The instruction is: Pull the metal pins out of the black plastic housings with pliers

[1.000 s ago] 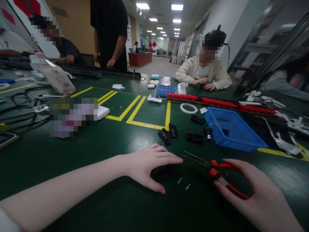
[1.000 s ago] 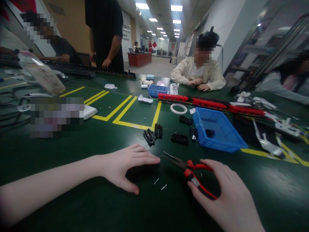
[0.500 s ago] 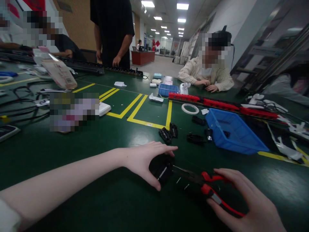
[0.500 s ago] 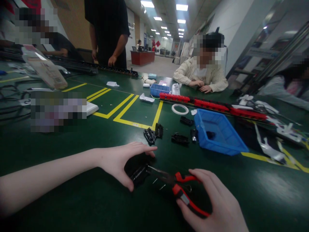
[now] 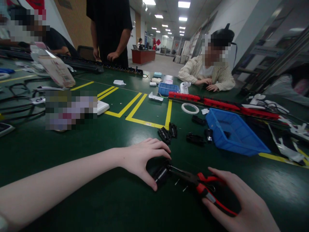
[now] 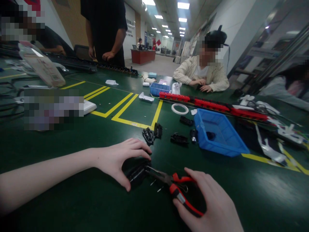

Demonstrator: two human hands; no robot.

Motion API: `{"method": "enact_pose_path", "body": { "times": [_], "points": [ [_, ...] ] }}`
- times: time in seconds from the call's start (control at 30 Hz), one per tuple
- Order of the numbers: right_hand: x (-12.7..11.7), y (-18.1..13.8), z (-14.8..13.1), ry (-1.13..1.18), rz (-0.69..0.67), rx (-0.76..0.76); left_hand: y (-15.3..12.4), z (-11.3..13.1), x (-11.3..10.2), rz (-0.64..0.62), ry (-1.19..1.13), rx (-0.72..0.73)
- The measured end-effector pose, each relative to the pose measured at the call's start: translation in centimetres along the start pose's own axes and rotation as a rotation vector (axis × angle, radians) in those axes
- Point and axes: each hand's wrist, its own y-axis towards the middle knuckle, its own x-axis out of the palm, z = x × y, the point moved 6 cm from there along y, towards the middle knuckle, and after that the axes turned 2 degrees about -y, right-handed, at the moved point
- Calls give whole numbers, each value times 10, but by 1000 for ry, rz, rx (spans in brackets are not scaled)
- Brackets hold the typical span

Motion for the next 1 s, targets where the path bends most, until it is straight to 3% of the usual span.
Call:
{"method": "enact_pose_path", "body": {
  "times": [1.0],
  "points": [
    [10,1,4,98,-106,61,-1,3,1,35,17,32]
  ]
}}
